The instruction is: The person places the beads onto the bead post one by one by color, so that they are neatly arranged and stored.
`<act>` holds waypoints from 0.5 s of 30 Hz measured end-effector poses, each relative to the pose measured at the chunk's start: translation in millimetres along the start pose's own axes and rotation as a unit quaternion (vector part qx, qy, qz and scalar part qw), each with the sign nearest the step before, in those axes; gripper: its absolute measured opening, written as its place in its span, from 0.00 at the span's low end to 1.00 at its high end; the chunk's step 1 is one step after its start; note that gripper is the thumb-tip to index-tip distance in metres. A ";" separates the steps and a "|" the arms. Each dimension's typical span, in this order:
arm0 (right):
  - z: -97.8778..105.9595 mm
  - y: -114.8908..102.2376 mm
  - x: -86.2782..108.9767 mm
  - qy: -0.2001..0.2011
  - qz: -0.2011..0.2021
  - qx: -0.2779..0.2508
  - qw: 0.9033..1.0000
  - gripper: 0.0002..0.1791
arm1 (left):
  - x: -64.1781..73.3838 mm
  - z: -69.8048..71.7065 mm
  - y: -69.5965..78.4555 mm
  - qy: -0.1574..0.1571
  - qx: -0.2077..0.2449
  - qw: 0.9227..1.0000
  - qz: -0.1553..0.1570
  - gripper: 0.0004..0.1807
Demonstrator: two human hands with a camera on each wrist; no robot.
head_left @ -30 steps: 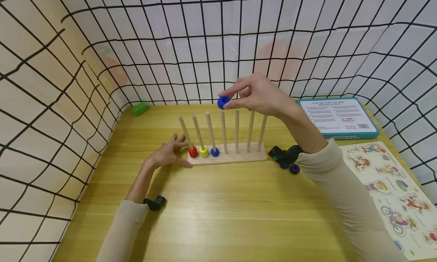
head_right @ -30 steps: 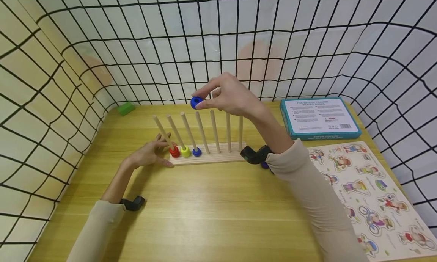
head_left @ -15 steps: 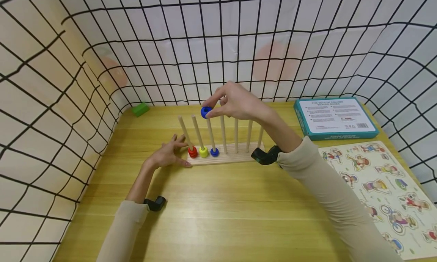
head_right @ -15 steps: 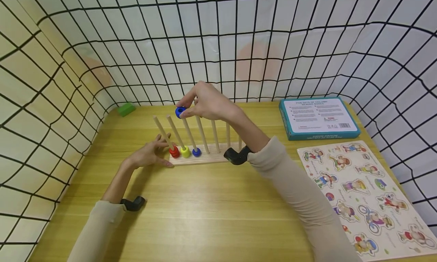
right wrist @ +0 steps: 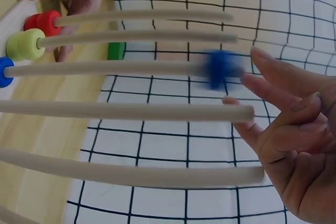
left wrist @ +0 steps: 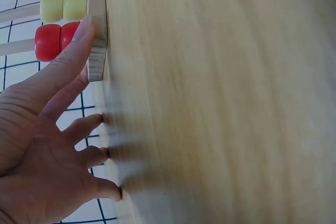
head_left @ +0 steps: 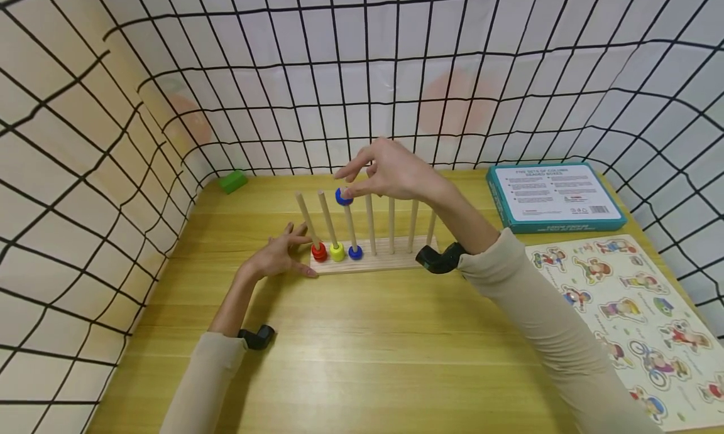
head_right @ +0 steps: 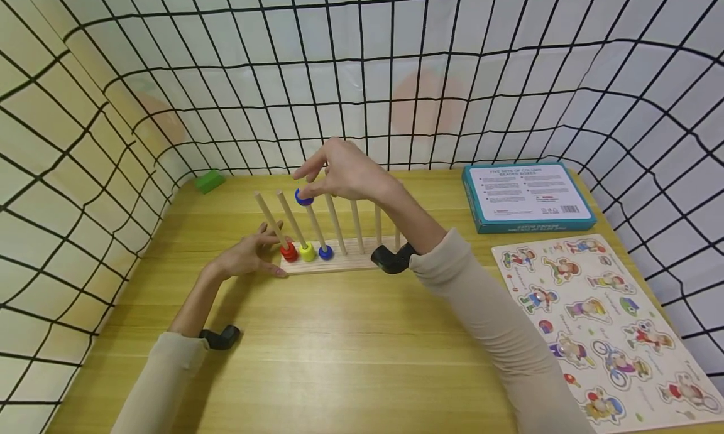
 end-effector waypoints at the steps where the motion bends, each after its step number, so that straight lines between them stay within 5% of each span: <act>1: 2.6 0.5 1.4 0.004 -0.004 0.002 1.000 0.18 | 0.0 -0.2 -0.1 0.000 -0.001 1.000 -0.001 0.44; 8: 33.3 14.3 29.9 0.066 -0.038 -0.022 0.997 0.18 | -0.8 -1.0 -0.6 0.000 -0.009 1.000 -0.007 0.45; 15: 61.9 54.0 77.9 0.145 -0.092 -0.021 0.985 0.20 | 0.1 -0.6 0.2 0.001 -0.008 1.000 -0.012 0.45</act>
Point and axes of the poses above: each hand's wrist, its own x-axis away from the middle knuckle, its own z-axis out of the back of the hand, y = z × x, the point moved 1 cm from there along -x, towards the middle knuckle, and after that the axes turned 12 degrees about y, right-handed, at the moved point
